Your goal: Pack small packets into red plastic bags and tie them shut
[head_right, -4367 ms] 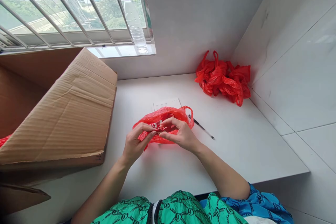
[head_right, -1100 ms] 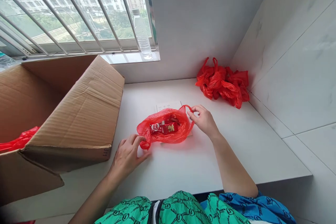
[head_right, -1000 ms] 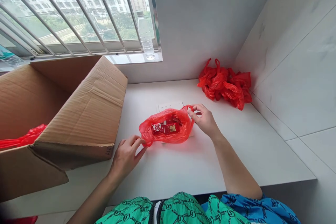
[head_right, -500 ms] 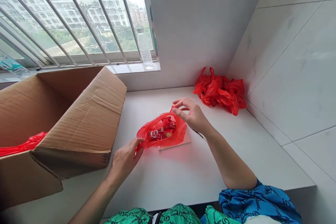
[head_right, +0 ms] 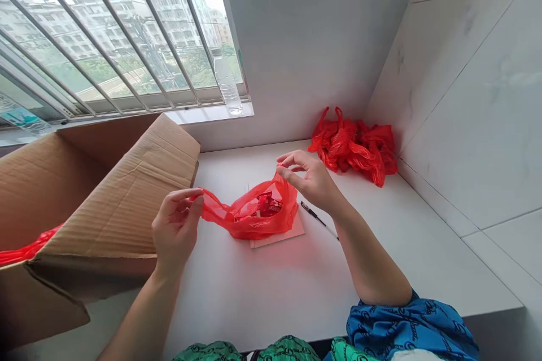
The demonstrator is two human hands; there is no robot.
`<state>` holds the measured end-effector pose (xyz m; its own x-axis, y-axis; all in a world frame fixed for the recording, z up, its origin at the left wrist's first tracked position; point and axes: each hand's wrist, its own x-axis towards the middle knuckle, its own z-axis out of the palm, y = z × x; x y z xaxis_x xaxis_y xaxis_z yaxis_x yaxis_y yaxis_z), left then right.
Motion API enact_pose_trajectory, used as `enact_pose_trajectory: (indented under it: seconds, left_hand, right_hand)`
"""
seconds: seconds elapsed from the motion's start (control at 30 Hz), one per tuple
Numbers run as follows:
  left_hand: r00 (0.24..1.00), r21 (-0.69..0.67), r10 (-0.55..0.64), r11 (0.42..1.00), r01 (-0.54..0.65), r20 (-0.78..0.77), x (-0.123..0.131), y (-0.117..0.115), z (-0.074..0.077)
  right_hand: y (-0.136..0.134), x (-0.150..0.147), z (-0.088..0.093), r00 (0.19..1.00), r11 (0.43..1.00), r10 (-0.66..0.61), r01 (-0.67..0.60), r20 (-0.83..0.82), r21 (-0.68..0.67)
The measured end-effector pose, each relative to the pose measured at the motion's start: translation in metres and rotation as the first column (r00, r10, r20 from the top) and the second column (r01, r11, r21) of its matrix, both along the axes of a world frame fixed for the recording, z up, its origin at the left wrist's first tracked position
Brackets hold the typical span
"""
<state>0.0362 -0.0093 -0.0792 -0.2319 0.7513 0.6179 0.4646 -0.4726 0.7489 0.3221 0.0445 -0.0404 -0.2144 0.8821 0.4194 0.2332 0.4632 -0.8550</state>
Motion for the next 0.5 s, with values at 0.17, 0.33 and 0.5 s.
enact_pose_trajectory:
  seconds: [0.17, 0.33, 0.5]
  left_hand:
    - [0.983, 0.260, -0.043, 0.966, -0.005, 0.179, 0.014, 0.012, 0.030]
    - [0.972, 0.414, -0.148, 0.908, 0.061, 0.180, 0.035, 0.025, 0.058]
    - [0.918, 0.286, -0.338, 0.918, 0.273, 0.208, 0.046, 0.037, 0.062]
  right_hand:
    - [0.000, -0.005, 0.003, 0.966, 0.997, -0.007, 0.025, -0.257, 0.067]
    - [0.003, -0.023, 0.007, 0.878, 0.988, 0.022, 0.053, -0.478, 0.143]
    - [0.002, -0.041, 0.012, 0.900, 0.986, 0.117, -0.054, -0.421, 0.160]
